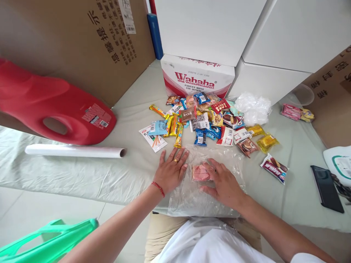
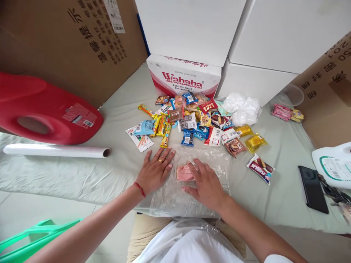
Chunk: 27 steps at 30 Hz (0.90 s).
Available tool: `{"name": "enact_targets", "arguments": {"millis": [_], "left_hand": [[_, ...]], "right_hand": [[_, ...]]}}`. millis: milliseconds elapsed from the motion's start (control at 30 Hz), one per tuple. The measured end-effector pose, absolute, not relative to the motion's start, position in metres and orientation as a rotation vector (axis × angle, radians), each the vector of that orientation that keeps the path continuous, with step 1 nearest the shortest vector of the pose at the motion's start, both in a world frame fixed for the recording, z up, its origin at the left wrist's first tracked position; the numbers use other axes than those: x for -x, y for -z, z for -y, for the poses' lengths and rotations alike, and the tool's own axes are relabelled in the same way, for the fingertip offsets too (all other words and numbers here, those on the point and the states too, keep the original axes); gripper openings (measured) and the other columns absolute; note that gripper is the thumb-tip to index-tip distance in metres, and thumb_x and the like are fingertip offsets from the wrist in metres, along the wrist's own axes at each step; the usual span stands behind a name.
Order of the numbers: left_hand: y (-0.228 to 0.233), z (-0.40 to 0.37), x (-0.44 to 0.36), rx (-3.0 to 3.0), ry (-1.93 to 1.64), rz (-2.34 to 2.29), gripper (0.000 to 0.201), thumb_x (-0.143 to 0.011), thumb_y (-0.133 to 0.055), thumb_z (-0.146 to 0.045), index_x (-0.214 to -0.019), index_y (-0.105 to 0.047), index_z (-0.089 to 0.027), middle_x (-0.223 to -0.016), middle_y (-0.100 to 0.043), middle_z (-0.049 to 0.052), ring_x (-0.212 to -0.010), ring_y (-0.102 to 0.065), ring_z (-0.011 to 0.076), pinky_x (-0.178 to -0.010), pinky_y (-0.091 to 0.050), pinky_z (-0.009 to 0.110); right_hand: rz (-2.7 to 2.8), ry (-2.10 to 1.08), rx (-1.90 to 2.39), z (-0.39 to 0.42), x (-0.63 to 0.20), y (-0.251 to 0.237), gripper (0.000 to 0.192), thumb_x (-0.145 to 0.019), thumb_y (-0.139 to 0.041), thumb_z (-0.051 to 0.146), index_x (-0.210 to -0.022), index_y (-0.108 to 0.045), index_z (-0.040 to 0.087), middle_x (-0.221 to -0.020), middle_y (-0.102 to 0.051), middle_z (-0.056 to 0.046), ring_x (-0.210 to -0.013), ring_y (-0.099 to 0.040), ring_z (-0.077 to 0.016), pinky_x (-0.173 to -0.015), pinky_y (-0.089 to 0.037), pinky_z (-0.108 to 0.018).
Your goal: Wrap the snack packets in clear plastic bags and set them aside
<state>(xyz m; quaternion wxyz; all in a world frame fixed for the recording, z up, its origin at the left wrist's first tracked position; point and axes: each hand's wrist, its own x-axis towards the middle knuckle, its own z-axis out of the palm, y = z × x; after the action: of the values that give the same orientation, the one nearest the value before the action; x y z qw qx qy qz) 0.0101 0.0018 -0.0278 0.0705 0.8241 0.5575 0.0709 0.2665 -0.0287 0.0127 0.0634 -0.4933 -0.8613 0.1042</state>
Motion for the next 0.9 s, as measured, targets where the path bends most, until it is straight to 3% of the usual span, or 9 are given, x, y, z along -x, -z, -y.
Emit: {"name": "enact_targets", "arguments": {"millis": [133,233,400,567,633,733,800,900], "left_hand": [[0.03,-0.003,-0.008,-2.516,-0.203,-1.669,0.055,-0.106,-0.027,-0.038,-0.16,-0.031,-0.033,-0.166,-0.032,0.005,-0.152,-0.035,0.0305,-0.123,-0.016,0.062],[0.03,-0.005,-0.008,-2.519,-0.196,-1.687,0.055,-0.106,-0.027,-0.04,-0.16,-0.031,-0.032,-0.167,-0.03,0.006,-0.151,-0.037,0.0311,-0.122,-0.017,0.064],[0.03,-0.007,-0.012,-2.508,-0.203,-1.7,0.056,-0.106,-0.028,-0.042,-0.16,-0.032,-0.029,-0.166,-0.032,0.008,-0.149,-0.039,0.0332,-0.12,-0.015,0.071],[0.03,-0.006,-0.014,-2.47,-0.231,-1.727,0.056,-0.106,-0.03,-0.042,-0.16,-0.031,-0.03,-0.165,-0.034,0.008,-0.149,-0.039,0.0331,-0.121,-0.011,0.071],[0.029,-0.005,-0.014,-2.459,-0.23,-1.721,0.056,-0.106,-0.029,-0.043,-0.161,-0.03,-0.03,-0.166,-0.032,0.008,-0.15,-0.038,0.0323,-0.122,-0.01,0.071],[0.029,-0.005,-0.013,-2.442,-0.226,-1.727,0.056,-0.106,-0.028,-0.043,-0.161,-0.03,-0.03,-0.166,-0.032,0.007,-0.151,-0.037,0.0317,-0.122,-0.011,0.071],[0.028,-0.004,-0.014,-2.434,-0.228,-1.734,0.056,-0.106,-0.028,-0.043,-0.16,-0.031,-0.03,-0.166,-0.032,0.007,-0.15,-0.037,0.0319,-0.121,-0.011,0.071],[0.028,-0.004,-0.014,-2.43,-0.237,-1.73,0.056,-0.106,-0.028,-0.044,-0.16,-0.032,-0.031,-0.166,-0.032,0.007,-0.15,-0.037,0.0321,-0.121,-0.01,0.073]], "right_hand": [[2.476,-0.16,1.627,0.039,-0.297,0.013,0.064,-0.104,-0.045,0.044,-0.162,-0.03,0.022,-0.164,-0.038,-0.013,-0.145,-0.039,-0.0376,-0.116,-0.033,-0.063],[2.334,-0.116,1.768,0.044,-0.317,0.029,0.062,-0.106,-0.039,0.038,-0.163,-0.026,0.018,-0.164,-0.037,-0.015,-0.154,-0.029,-0.034,-0.121,-0.026,-0.064],[2.146,-0.222,1.811,0.037,-0.34,0.029,0.056,-0.106,-0.041,0.041,-0.155,-0.042,0.015,-0.159,-0.044,-0.02,-0.147,-0.04,-0.0339,-0.118,-0.036,-0.06],[2.017,-0.243,1.679,0.001,-0.335,-0.016,0.036,-0.104,-0.046,0.039,-0.132,-0.062,0.023,-0.124,-0.068,-0.014,-0.117,-0.06,-0.0312,-0.103,-0.049,-0.054],[2.232,-0.389,1.482,-0.008,-0.314,-0.032,0.031,-0.103,-0.051,0.037,-0.128,-0.064,0.024,-0.119,-0.069,-0.011,-0.113,-0.06,-0.0288,-0.099,-0.051,-0.049],[2.58,-0.562,1.27,-0.005,-0.275,-0.038,0.042,-0.095,-0.066,0.037,-0.133,-0.062,0.022,-0.131,-0.064,-0.012,-0.122,-0.053,-0.0311,-0.102,-0.048,-0.049],[2.669,-0.566,1.3,0.004,-0.258,-0.031,0.05,-0.09,-0.072,0.035,-0.136,-0.06,0.02,-0.135,-0.062,-0.013,-0.125,-0.05,-0.0331,-0.104,-0.046,-0.051],[2.651,-0.546,1.409,0.015,-0.254,-0.02,0.048,-0.092,-0.07,0.029,-0.137,-0.059,0.02,-0.132,-0.062,-0.013,-0.12,-0.051,-0.0323,-0.103,-0.045,-0.05]]}}
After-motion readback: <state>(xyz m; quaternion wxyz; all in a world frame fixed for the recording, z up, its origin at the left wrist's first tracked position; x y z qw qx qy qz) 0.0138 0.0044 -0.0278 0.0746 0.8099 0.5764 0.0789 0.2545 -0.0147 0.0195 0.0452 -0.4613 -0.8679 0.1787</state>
